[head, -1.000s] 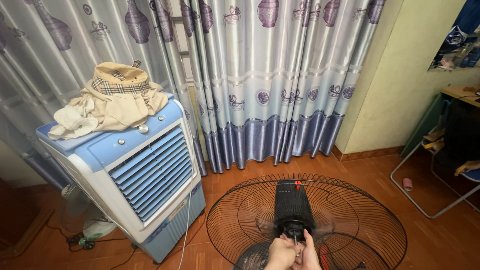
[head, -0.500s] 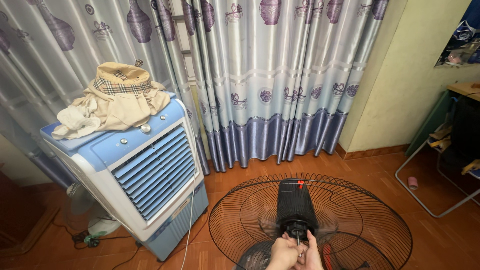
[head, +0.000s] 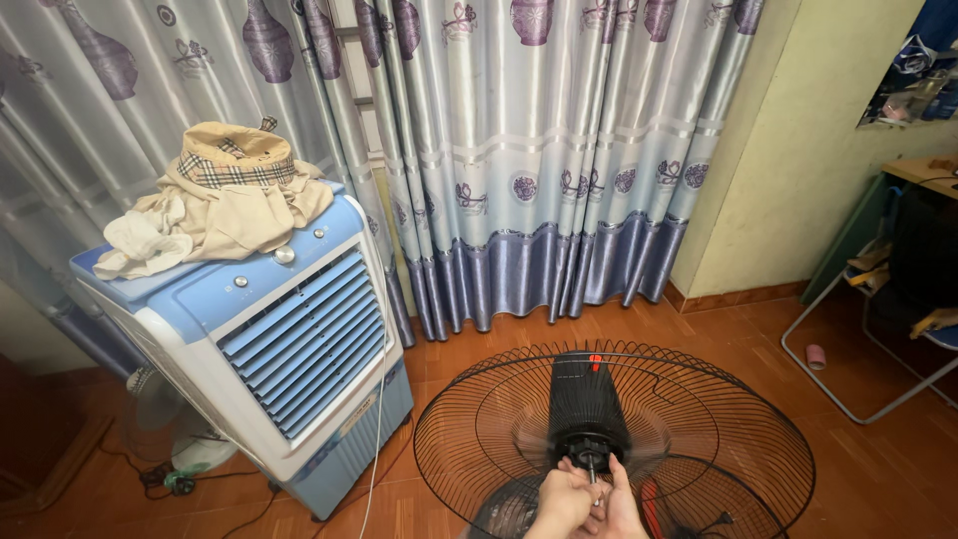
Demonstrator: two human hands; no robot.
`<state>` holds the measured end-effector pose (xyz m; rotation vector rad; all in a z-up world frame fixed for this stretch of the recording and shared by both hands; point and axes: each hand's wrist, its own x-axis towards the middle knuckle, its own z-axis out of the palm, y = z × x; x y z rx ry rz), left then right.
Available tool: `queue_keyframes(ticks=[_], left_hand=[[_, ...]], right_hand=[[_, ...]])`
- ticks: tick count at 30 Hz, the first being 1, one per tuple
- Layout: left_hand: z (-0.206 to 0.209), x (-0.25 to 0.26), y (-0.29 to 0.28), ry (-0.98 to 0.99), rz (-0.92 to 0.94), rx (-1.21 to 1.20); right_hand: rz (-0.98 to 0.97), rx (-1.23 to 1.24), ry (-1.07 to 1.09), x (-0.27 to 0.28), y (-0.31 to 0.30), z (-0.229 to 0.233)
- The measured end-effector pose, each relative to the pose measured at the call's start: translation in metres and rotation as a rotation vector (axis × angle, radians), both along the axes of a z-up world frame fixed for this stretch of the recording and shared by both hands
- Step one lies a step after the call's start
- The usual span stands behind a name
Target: The person removes the red fan blade from the motor shaft, then reattaches it by aligning the hub and securing it in place. The hands manipulate the blade and motor hub throughout the process.
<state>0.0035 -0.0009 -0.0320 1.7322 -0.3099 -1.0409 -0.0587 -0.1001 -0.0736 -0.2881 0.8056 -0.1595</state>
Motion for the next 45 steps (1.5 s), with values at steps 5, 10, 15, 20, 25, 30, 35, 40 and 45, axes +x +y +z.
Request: queue_keyframes(ticks=[5,10,15,20,25,30,35,40,45], left_hand=[[0.004,-0.001,0.003,0.043,0.021,0.051],[0.008,-0.003,0.003,0.026,0.007,0.110],[0.006,-0.006,0.004,0.037,0.024,0.113],[0.022,-0.009,0.007,0.015,0.051,0.122],[0.101,0.010,0.032,-0.709,0.250,-0.078],[0.195,0.028,0.063,-1.397,0.290,-0.371],[0.222,0.026,0.083,-1.586,0.248,-0.344],[0.211,0.033,0.085,-1.577,0.345,-0.323],[0.210,0.038,0.086,-1.565,0.410,-0.340]], right_hand=[[0.247,-0.079,-0.217,-0.005,-0.006,-0.010],[0.174,-0.204,0.090,-0.011,-0.008,-0.007],[0.144,-0.411,0.196,-0.019,-0.004,0.011],[0.213,-1.060,0.634,-0.021,-0.001,0.058],[-0.347,-2.134,0.465,-0.057,0.013,0.144],[-0.652,-2.601,0.616,-0.088,-0.004,0.225],[-0.321,-2.456,0.742,-0.091,-0.048,0.264],[-0.314,-2.253,0.603,-0.101,-0.063,0.259],[-0.275,-2.174,0.649,-0.091,-0.063,0.264]])
